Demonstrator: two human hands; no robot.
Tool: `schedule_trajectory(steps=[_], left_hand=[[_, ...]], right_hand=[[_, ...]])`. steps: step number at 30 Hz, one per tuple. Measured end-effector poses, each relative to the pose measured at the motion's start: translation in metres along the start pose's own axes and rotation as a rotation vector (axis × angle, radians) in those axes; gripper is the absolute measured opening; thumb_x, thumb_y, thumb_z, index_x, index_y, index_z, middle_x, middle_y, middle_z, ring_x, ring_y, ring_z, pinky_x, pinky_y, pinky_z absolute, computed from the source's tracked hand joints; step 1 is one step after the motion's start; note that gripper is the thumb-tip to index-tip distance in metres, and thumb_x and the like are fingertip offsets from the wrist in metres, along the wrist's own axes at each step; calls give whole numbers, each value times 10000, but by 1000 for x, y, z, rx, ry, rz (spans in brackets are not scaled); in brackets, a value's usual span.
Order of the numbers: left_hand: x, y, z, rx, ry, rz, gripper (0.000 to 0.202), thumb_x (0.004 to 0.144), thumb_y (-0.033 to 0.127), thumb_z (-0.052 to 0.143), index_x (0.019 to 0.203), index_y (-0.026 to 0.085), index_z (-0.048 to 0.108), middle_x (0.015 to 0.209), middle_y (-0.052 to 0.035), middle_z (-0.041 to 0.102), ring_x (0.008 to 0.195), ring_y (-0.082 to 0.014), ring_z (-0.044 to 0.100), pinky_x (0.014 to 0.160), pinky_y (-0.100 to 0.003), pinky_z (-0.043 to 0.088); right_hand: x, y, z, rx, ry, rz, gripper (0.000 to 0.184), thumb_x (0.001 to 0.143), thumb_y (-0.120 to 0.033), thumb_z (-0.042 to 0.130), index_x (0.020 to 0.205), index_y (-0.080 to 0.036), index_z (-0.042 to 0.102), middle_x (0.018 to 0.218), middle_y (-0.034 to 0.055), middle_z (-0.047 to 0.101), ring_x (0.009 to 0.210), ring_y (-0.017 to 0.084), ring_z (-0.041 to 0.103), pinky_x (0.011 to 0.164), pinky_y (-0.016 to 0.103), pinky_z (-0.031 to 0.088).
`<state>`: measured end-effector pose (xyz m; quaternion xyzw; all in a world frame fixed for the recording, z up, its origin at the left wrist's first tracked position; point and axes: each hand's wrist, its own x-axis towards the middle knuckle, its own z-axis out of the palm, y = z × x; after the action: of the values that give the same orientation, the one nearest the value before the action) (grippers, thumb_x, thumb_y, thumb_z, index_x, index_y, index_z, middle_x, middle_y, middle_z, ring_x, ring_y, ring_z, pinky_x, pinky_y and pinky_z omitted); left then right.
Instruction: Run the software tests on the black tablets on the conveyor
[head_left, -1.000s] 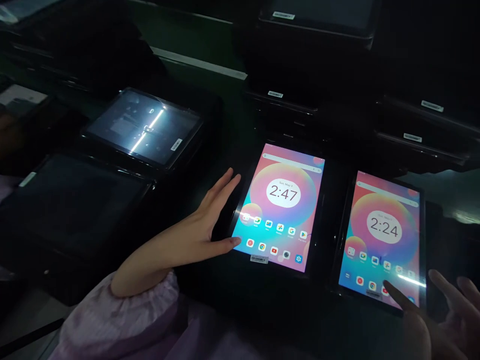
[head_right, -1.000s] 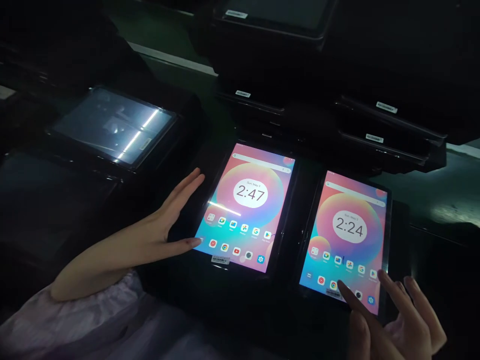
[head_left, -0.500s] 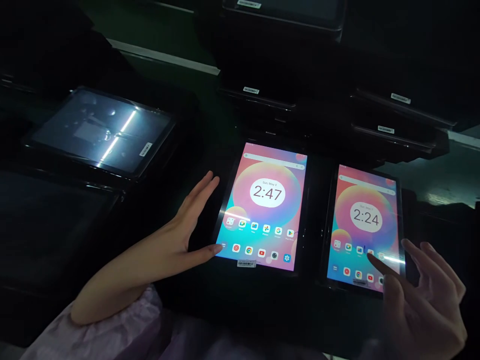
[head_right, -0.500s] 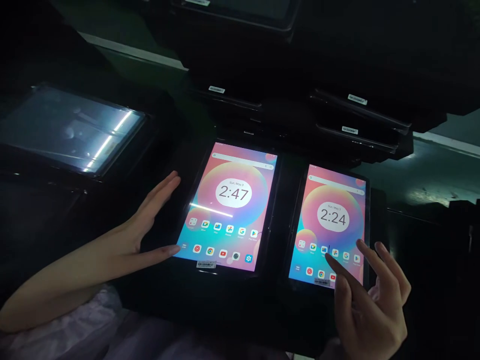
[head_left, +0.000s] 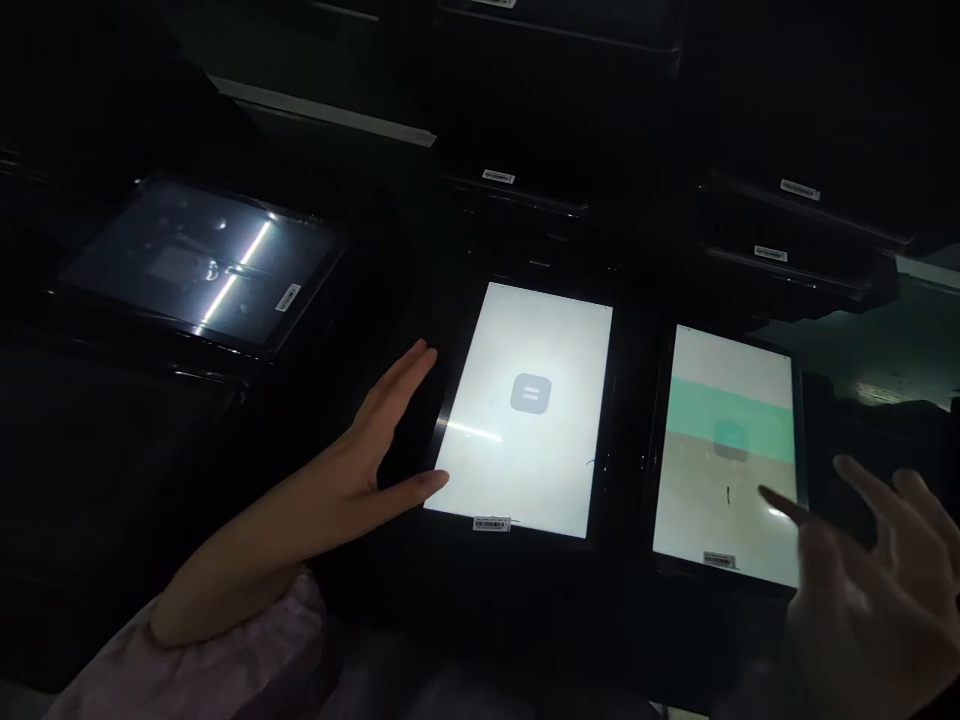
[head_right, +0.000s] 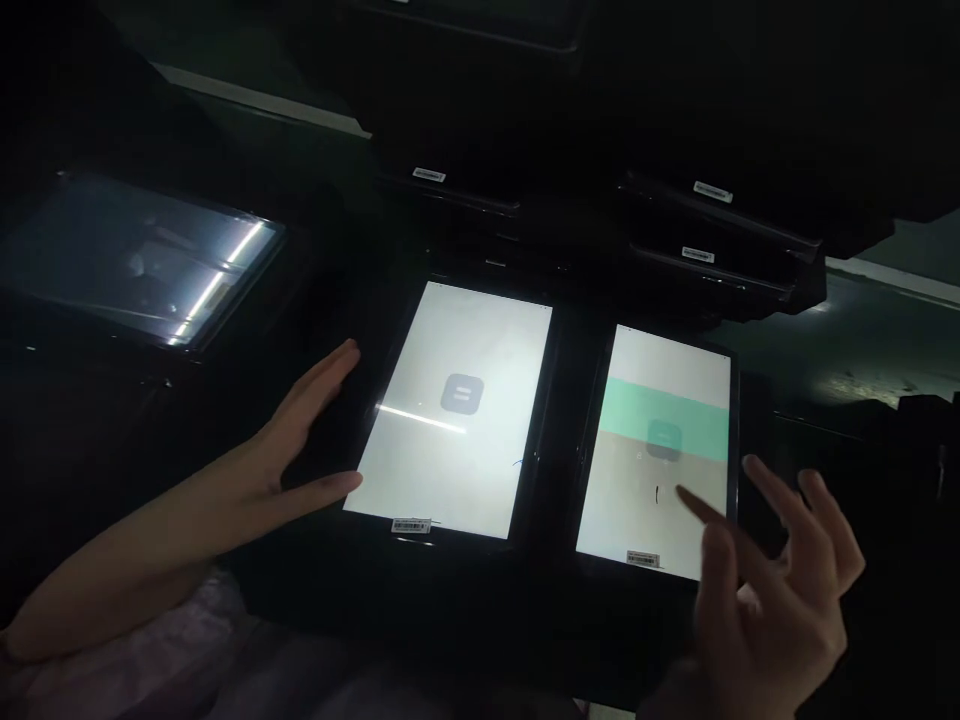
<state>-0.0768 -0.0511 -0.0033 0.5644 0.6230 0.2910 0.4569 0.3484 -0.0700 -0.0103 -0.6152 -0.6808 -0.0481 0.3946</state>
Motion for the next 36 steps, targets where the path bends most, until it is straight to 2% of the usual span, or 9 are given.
schedule_trajectory(steps=[2,5,8,12,15,20,25,30,36], left_hand=[[9,2,7,-209,126,57,937,800,568,906,1641,526,495,1839,33,328,1694,-479,258,1292,-753,345],[27,12,21,-556,310,125,647,784,619,906,1393,445,771,1633,18,640,1682,-364,354,1402,-597,229],[42,25,32,-690,408,90,485,728,607,932,1169,415,869,1444,30,774,1642,-319,439,1428,-516,202],[49,33,38,-701,481,48,462,704,595,939,1098,360,884,1369,-10,805,1605,-334,485,1431,-527,211],[50,33,40,-712,515,41,488,683,592,958,1081,320,882,1353,-46,810,1583,-360,506,1423,-557,223],[51,32,43,-695,525,50,451,751,561,925,1107,291,864,1376,-68,800,1593,-366,492,1416,-574,224],[50,31,44,-662,518,59,373,827,488,884,1135,280,850,1387,-67,790,1607,-352,473,1418,-550,227],[48,32,45,-658,505,72,328,873,460,853,1152,287,850,1391,-50,783,1597,-335,482,1423,-529,216],[50,32,46,-669,514,81,312,851,449,864,1115,283,864,1356,-56,794,1560,-346,520,1421,-543,210]], right_hand=[[10,9,0,-62,6,62,205,1080,-379,665,1021,-332,855,1481,28,711,1549,468,485,1048,744,560],[25,20,2,-125,-38,61,357,1105,-487,600,995,-276,867,1506,84,694,1528,491,499,1073,788,528],[34,26,10,-150,-51,30,416,1113,-529,567,1028,-263,875,1548,95,663,1554,501,458,1096,801,508],[38,30,22,-134,-89,-30,397,1125,-512,548,1084,-287,873,1644,69,581,1623,492,355,1173,828,422],[38,36,24,-123,-81,-36,340,1113,-479,587,1090,-299,874,1649,57,578,1632,486,344,1199,829,390],[36,40,20,-135,-18,17,286,1096,-426,626,1077,-292,878,1576,70,644,1593,493,411,1159,821,448],[37,34,21,-89,-110,-57,249,1091,-376,635,1095,-297,872,1633,60,592,1640,485,332,1172,812,455],[36,37,19,-153,-5,32,280,1088,-428,642,1067,-282,880,1512,85,692,1570,514,439,1114,802,494],[39,9,9,-71,-33,15,250,1094,-337,646,991,-282,867,1464,59,725,1582,439,465,1153,727,510]])
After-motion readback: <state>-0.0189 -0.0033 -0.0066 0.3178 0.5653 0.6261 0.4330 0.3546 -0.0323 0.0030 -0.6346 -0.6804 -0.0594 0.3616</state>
